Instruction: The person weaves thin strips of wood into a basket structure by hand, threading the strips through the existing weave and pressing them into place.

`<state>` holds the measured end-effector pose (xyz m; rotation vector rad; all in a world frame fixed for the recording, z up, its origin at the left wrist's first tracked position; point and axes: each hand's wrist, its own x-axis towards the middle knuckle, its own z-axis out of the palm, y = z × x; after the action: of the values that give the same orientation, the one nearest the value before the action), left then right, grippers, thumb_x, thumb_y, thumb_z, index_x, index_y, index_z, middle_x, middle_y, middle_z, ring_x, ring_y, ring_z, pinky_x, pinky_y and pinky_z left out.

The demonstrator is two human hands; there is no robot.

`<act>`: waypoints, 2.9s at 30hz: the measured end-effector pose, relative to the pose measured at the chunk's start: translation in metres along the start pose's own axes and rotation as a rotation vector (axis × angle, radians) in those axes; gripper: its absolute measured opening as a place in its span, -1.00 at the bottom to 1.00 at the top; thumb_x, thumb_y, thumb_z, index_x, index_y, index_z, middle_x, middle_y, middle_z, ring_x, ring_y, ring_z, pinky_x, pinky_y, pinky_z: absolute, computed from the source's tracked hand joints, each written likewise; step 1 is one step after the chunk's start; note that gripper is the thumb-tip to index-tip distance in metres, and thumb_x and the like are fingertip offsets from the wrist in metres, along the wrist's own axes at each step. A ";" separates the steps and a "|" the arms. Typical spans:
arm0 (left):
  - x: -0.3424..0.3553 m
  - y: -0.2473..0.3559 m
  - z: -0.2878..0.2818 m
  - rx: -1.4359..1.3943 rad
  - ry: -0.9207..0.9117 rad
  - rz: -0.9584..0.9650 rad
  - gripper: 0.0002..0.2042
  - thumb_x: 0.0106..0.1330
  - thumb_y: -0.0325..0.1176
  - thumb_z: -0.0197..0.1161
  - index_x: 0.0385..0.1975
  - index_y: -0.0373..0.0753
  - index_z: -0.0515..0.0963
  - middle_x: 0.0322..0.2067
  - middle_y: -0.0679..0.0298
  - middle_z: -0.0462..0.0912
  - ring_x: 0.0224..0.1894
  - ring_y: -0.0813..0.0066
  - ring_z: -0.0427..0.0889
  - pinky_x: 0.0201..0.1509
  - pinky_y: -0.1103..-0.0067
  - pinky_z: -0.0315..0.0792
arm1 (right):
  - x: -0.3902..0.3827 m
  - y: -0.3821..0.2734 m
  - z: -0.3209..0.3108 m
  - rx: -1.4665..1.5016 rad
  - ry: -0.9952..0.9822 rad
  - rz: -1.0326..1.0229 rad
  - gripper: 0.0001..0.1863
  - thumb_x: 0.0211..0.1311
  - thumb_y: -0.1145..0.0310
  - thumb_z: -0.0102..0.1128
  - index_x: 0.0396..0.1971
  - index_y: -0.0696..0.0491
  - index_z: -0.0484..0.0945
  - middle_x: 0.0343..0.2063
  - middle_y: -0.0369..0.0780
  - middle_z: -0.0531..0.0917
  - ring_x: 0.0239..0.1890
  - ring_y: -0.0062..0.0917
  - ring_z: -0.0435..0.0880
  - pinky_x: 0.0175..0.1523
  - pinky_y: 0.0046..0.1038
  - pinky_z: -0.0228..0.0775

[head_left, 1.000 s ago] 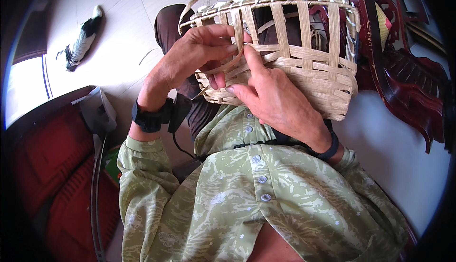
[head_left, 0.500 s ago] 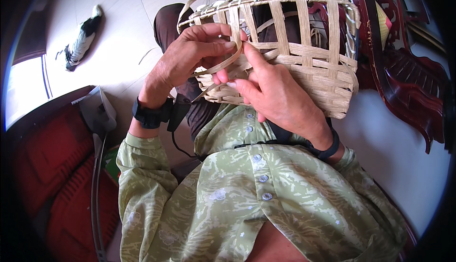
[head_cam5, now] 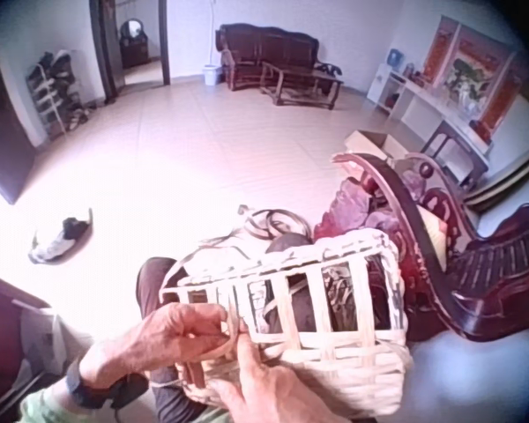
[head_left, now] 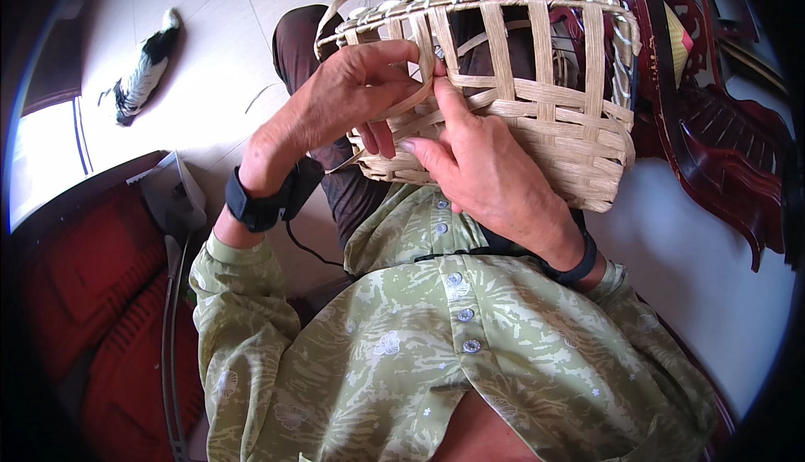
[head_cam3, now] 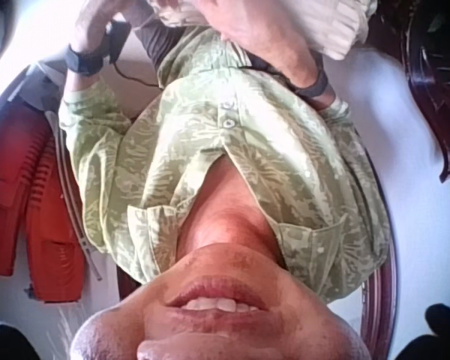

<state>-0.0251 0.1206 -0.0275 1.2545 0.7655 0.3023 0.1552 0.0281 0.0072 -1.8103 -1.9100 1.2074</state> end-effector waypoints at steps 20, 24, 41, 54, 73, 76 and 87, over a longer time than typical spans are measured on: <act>-0.013 -0.011 0.020 0.111 0.315 0.083 -0.87 0.36 -0.55 0.24 -0.15 -0.39 0.56 -0.32 0.22 0.74 -0.35 0.59 0.71 -0.40 0.64 0.63 | -0.020 0.005 0.002 -0.117 0.321 -0.299 -0.68 0.24 0.50 0.30 -0.02 0.10 0.52 -0.54 -0.12 0.64 -0.48 -0.27 0.69 -0.40 -0.36 0.50; -0.012 -0.011 0.020 0.041 0.307 0.082 -0.89 0.31 -0.57 0.19 -0.22 -0.41 0.58 -0.40 0.21 0.73 -0.51 0.62 0.66 -0.46 0.65 0.58 | -0.020 -0.005 -0.024 0.087 0.052 -0.210 -0.89 0.27 0.53 0.26 -0.27 0.12 0.51 -0.49 -0.19 0.70 -0.55 -0.54 0.71 -0.48 -0.46 0.51; -0.024 -0.028 -0.002 -0.037 0.119 0.145 -0.70 0.19 -0.37 0.49 -0.13 -0.27 0.58 -0.12 0.34 0.55 -0.03 0.55 0.62 0.01 0.63 0.58 | -0.022 -0.007 -0.039 0.758 0.201 -0.050 -0.79 0.48 0.36 0.09 -0.06 0.19 0.45 -0.38 -0.13 0.68 -0.62 -0.68 0.60 -0.62 -0.73 0.25; -0.016 -0.030 -0.017 -0.372 -0.034 0.046 -0.75 0.30 -0.28 0.37 -0.16 -0.28 0.54 -0.52 0.33 0.63 -0.74 0.84 0.32 -0.70 0.83 0.01 | -0.027 0.004 -0.016 0.350 0.196 -0.191 -0.94 0.34 0.53 0.22 -0.24 0.17 0.56 -0.50 -0.28 0.69 -0.58 -0.70 0.62 -0.51 -0.63 0.42; -0.055 -0.071 -0.043 -0.661 -0.150 0.387 -0.76 0.44 -0.25 0.19 -0.28 -0.33 0.60 -0.60 0.29 0.57 -0.76 0.65 0.32 -0.62 0.70 0.28 | -0.019 0.016 -0.003 0.032 0.268 -0.392 -0.73 0.25 0.52 0.28 -0.04 0.10 0.59 -0.50 -0.23 0.69 -0.56 -0.53 0.65 -0.43 -0.47 0.48; -0.077 -0.069 -0.046 -0.587 -0.036 0.155 -0.72 0.44 -0.19 0.20 -0.17 -0.32 0.59 -0.69 0.29 0.51 -0.79 0.65 0.25 -0.67 0.64 0.11 | -0.020 0.013 0.001 0.077 0.245 -0.356 -0.58 0.26 0.54 0.27 0.14 0.06 0.54 -0.49 -0.22 0.70 -0.60 -0.57 0.61 -0.43 -0.50 0.49; -0.137 -0.034 -0.025 -0.450 0.046 -0.141 -0.75 0.38 -0.30 0.29 -0.18 -0.41 0.66 -0.49 0.17 0.69 -0.70 0.66 0.44 -0.70 0.72 0.12 | -0.017 -0.009 0.008 0.745 -0.117 -0.030 -0.43 0.41 0.40 0.18 0.33 0.24 0.24 -0.47 -0.14 0.71 -0.68 -0.65 0.59 -0.59 -0.61 0.39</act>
<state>-0.1471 0.0466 -0.0131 0.7685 0.7691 0.3656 0.1463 0.0107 0.0143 -1.3187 -1.2535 1.7353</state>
